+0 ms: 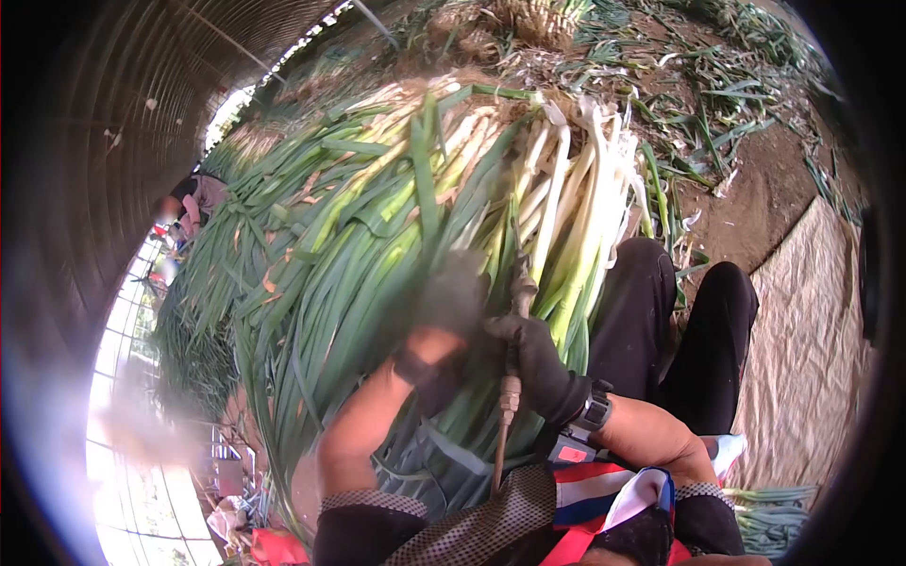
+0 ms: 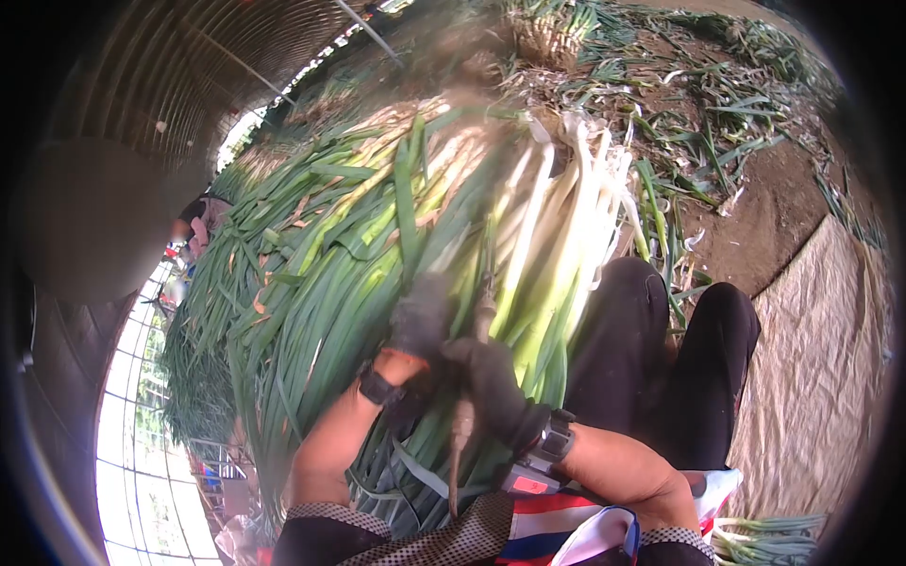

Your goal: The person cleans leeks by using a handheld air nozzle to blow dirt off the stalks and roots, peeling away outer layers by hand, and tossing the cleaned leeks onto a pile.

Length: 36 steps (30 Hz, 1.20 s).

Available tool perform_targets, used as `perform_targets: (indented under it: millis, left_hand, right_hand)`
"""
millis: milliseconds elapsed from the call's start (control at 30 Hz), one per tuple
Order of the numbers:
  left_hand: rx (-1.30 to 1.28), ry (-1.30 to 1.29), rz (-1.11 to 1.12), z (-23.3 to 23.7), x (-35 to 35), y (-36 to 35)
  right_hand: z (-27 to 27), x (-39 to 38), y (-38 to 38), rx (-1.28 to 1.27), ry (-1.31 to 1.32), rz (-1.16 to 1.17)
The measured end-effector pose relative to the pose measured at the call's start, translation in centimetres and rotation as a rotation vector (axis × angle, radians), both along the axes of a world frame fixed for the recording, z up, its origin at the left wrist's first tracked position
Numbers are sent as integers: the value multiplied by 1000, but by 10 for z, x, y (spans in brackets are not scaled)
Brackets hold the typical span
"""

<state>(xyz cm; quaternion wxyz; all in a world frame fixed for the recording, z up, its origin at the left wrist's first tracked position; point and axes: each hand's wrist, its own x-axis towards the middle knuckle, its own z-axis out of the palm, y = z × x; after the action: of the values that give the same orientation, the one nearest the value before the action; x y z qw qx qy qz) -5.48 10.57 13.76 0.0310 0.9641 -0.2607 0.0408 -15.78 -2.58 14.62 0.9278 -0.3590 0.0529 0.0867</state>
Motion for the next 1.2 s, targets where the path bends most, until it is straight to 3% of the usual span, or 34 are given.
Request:
perform_targets:
  millis: [67, 100, 167, 233, 333, 467, 533, 600, 633, 667, 767, 800, 867, 933, 1067, 1133, 1167, 1200]
  left_hand:
    - [147, 21, 355, -5, 18, -9]
    - [123, 2, 271, -19, 28, 5]
    - [73, -31, 81, -40, 46, 23]
    - [165, 125, 183, -12, 39, -6]
    - [81, 162, 250, -13, 34, -16]
    - [-23, 175, 247, -51, 50, 5]
    - [-87, 242, 274, -72, 71, 24]
    - [-86, 232, 186, -74, 89, 39]
    - [9, 22, -6, -54, 83, 33]
    - [6, 42, 43, -39, 96, 27]
    - [53, -316, 180, 36, 71, -19]
    - [192, -283, 180, 41, 97, -11]
    - [211, -359, 49, 36, 102, -4]
    - [61, -302, -67, 17, 90, 1]
    - [-216, 355, 114, 19, 54, -2]
    - [-282, 301, 127, 18, 28, -1]
    - [-487, 324, 97, 9, 19, 6]
    - [-430, 326, 139, 4, 14, 12]
  right_hand:
    - [-21, -1, 16, -57, -130, -17]
    - [-26, -1, 21, -45, -127, 19]
    - [-30, 2, 18, 132, 159, 252]
    - [-44, 9, 19, -178, -179, 120]
    - [-59, 13, 29, -400, -326, -8]
    - [-50, -9, 33, -344, -166, -61]
    - [-30, -15, 29, -166, 126, 50]
    - [-23, -16, 31, -57, 136, 17]
    - [-22, -13, 28, -122, 137, 26]
    - [-21, -8, 24, -182, 136, 45]
    - [-19, -1, 21, -141, 88, -98]
    - [-22, -2, 21, -143, 120, -54]
    - [-20, -2, 23, -128, 156, 71]
    - [-19, -5, 15, -101, 113, 135]
    - [-26, 4, 21, 70, 155, -49]
    - [-21, 1, 16, 10, 164, 54]
    - [-18, -4, 17, 9, 193, 66]
    - [-14, -8, 16, 7, 224, 75]
